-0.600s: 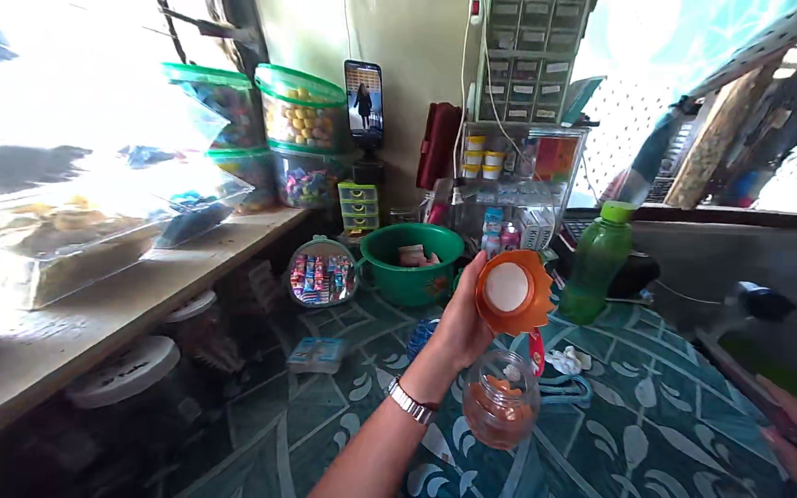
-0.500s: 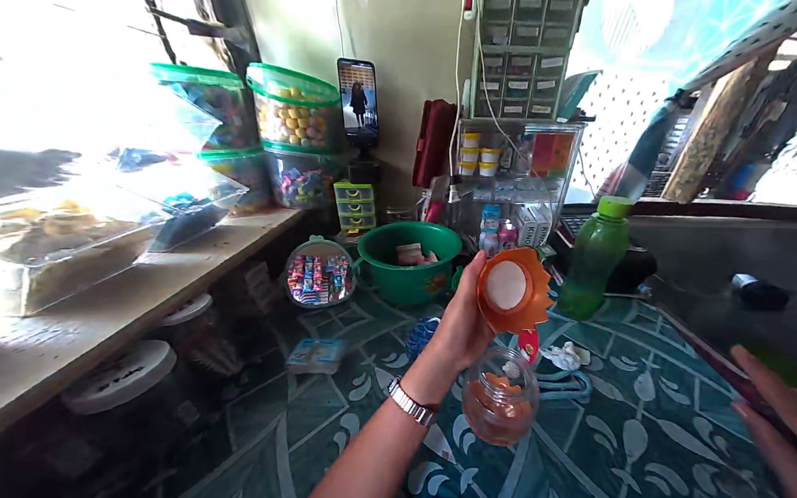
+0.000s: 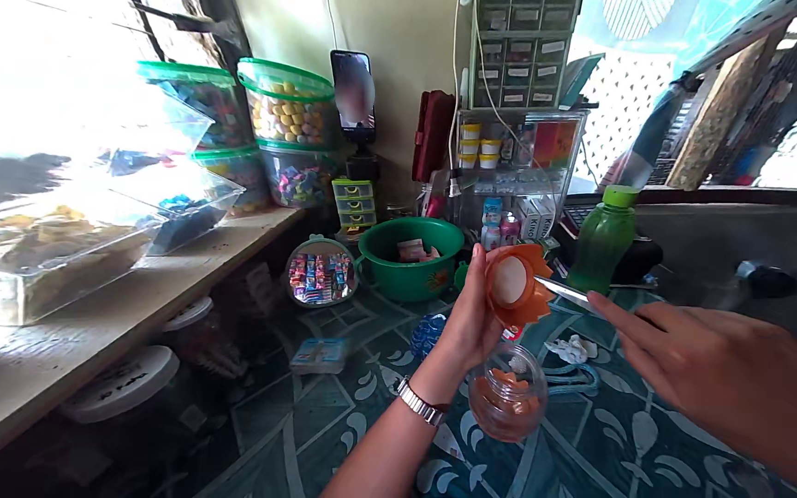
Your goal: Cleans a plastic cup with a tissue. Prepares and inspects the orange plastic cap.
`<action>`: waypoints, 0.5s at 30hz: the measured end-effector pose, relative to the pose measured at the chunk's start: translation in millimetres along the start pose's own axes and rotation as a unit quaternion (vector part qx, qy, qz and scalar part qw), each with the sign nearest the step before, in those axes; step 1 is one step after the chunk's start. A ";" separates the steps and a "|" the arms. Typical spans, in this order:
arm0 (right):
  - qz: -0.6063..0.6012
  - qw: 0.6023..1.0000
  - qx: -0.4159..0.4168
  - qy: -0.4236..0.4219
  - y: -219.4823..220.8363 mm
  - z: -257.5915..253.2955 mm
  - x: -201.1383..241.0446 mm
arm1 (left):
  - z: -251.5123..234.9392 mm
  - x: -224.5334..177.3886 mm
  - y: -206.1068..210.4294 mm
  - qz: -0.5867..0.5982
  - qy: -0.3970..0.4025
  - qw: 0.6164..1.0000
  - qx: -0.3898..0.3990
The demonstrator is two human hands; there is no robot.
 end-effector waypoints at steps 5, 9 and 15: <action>0.001 1.000 0.014 -0.013 2.9 -7.6 3.0 | -1.3 -0.4 -5.8 -0.041 0.027 0.999 0.015; -0.001 1.000 0.019 -0.025 -1.5 -11.4 5.4 | -1.4 0.7 -6.8 -0.072 0.037 0.997 0.010; 0.038 0.998 0.049 -0.031 1.9 -16.4 15.3 | 0.9 2.4 -1.0 -0.151 0.047 0.987 0.012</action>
Point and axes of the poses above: each hand's wrist, its own z-axis away from the middle knuckle, its own y-axis out of the palm, x = y × z, the point moved 6 cm from there along -z, towards the middle knuckle, and after that the axes turned 11 degrees about z, right-handed, at the moved point
